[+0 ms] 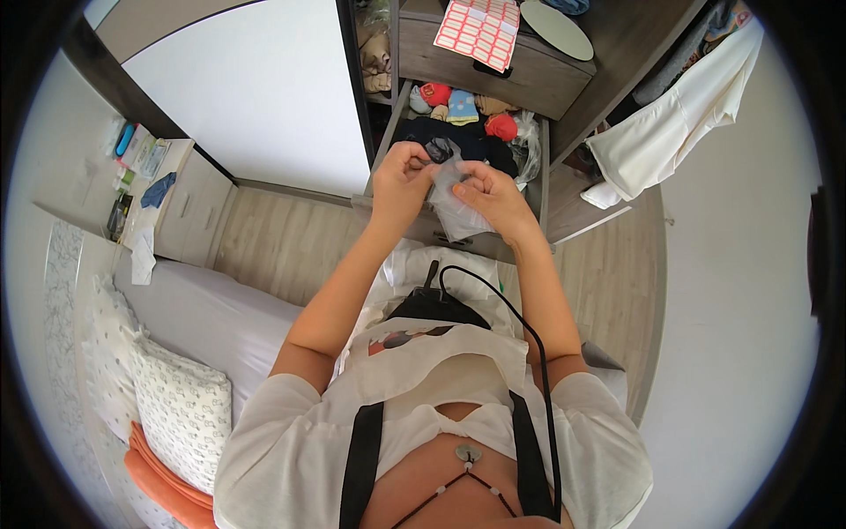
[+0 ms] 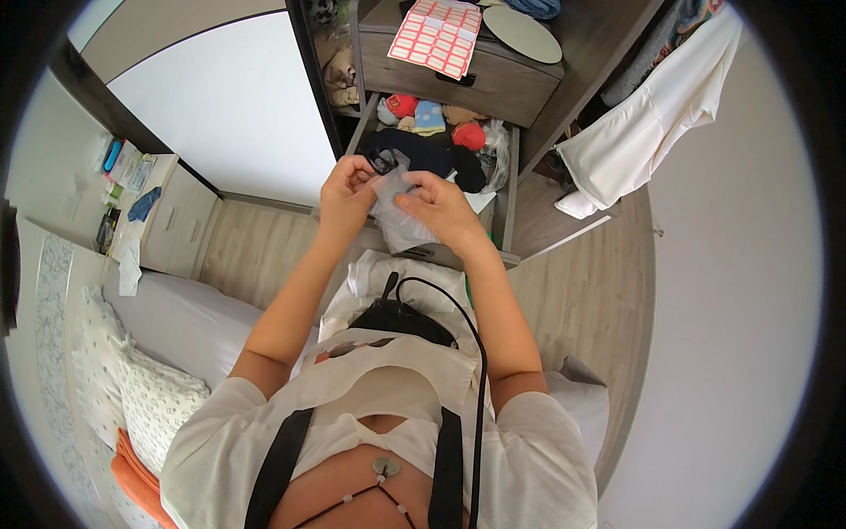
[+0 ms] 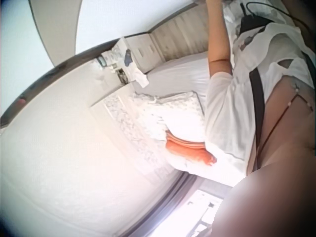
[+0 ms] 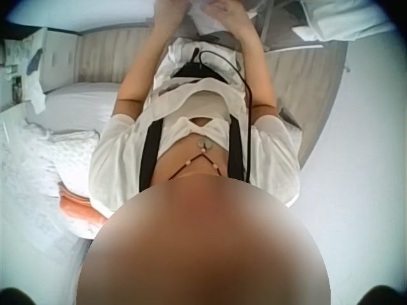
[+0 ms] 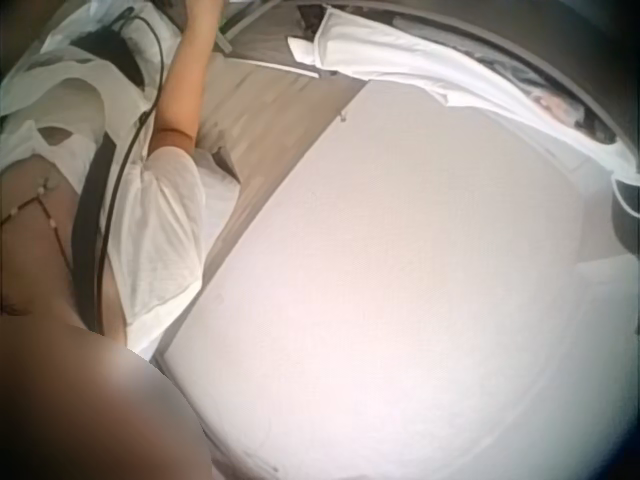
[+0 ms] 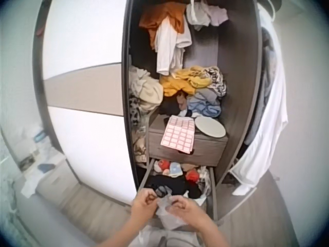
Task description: The person sorts through items in a drawer, handling a white cloth, a sheet of red-and-white labels, a small gray pouch, and several small plastic bags.
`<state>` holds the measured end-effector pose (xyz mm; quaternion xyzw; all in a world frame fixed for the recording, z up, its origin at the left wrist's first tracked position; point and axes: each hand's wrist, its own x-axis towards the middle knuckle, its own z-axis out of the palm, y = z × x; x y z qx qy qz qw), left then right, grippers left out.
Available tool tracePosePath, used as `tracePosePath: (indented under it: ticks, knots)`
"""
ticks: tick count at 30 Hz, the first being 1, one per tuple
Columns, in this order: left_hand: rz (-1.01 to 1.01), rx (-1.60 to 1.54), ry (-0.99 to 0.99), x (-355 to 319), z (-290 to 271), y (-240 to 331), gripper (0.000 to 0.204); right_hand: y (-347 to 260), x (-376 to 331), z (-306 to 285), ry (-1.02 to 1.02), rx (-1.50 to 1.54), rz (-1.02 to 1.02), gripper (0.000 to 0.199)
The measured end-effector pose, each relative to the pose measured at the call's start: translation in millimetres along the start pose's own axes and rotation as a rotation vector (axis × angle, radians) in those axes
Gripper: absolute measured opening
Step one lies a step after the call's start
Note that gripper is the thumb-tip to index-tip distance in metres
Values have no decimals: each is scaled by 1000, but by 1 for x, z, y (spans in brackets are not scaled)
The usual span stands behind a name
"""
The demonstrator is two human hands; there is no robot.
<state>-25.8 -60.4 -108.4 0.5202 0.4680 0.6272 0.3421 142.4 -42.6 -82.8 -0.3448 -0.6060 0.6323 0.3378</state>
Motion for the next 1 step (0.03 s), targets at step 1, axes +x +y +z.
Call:
tracePosePath:
  ticks: [1]
  knots:
    - [70, 48, -15, -1, -1, -3, 23, 0, 0, 0, 0, 1, -1, 30]
